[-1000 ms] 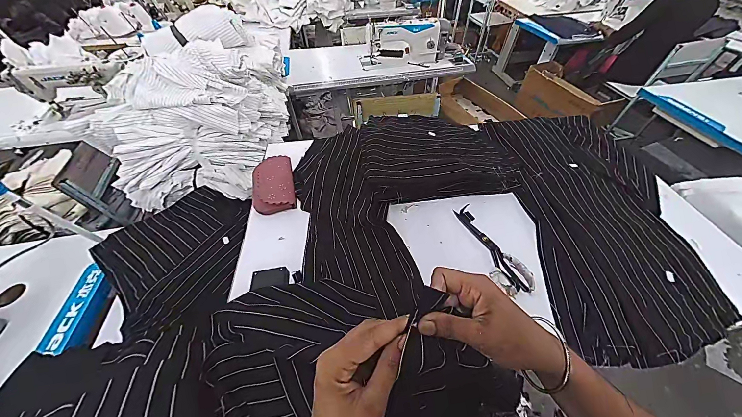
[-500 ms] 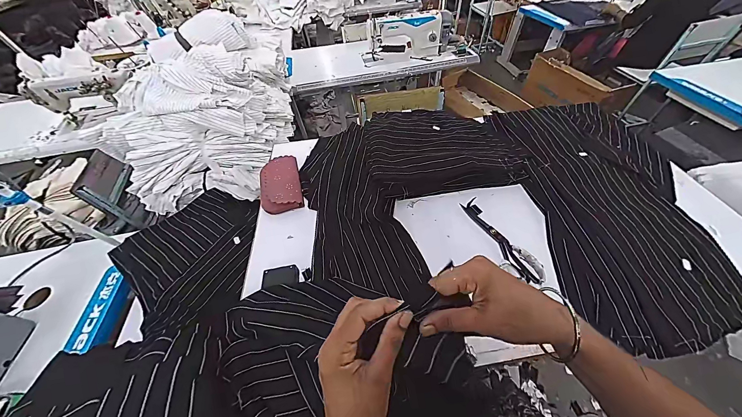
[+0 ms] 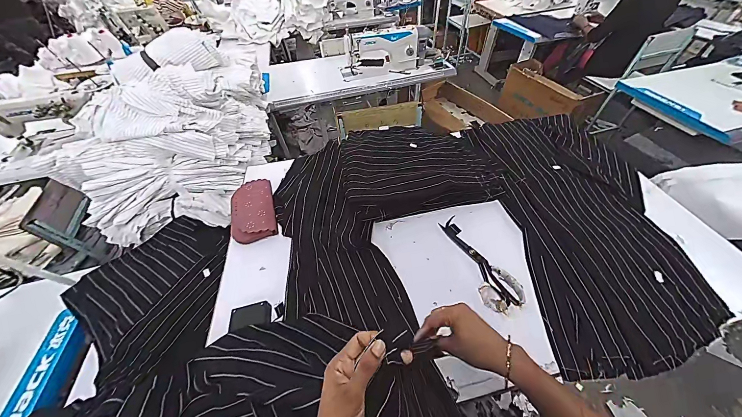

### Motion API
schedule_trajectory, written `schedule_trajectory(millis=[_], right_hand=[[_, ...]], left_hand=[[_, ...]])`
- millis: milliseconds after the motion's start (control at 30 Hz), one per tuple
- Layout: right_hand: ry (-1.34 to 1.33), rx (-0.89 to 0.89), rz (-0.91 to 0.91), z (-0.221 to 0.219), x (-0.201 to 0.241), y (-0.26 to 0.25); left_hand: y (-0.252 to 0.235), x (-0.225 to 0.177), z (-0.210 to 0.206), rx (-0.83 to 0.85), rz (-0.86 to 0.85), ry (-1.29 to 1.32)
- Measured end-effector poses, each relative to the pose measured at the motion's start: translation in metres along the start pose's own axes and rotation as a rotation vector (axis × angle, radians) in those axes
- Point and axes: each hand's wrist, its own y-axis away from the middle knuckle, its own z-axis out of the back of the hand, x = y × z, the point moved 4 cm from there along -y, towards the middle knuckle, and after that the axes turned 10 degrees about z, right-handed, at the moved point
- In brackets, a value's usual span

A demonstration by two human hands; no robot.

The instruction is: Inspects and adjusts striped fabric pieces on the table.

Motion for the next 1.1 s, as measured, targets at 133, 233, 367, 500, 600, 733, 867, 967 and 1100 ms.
schedule_trajectory(millis=[133, 233, 367, 500, 600, 733, 867, 967, 1100], right_hand=[[0.307, -0.258, -0.4, 0.056, -0.083, 0.044], [0.386, -0.289, -0.568, 0.072, -0.117, 0.065], [0.513, -0.07, -0.737, 0.064, -0.117, 0.057], [0.003, -0.094, -0.655, 0.064, -0.113, 0.065], [-0.645, -0.189, -0.44, 0.036, -0.061, 0.086], [-0.81, -0.166, -0.256, 0.005, 0.01, 0.122], [-0.706, 0.114, -0.172, -0.001, 0.042, 0.149], [-0.54, 0.2, -0.172, 0.005, 0.051, 0.142], [-0.434, 0.229, -0.158, 0.015, 0.059, 0.117]], left_hand=[[-0.002, 0.004, 0.001, 0.079, 0.054, 0.035], [-0.005, 0.003, -0.002, 0.095, 0.034, 0.011], [-0.008, -0.004, -0.007, 0.079, -0.033, -0.131], [-0.005, -0.014, -0.008, 0.067, -0.099, -0.187], [-0.004, -0.022, -0.006, 0.062, -0.122, -0.183], [-0.005, -0.029, -0.003, 0.052, -0.127, -0.175], [-0.007, -0.032, -0.001, 0.062, -0.159, -0.185], [-0.006, -0.034, -0.006, 0.074, -0.179, -0.228], [0.001, -0.037, -0.011, 0.039, -0.236, -0.303]])
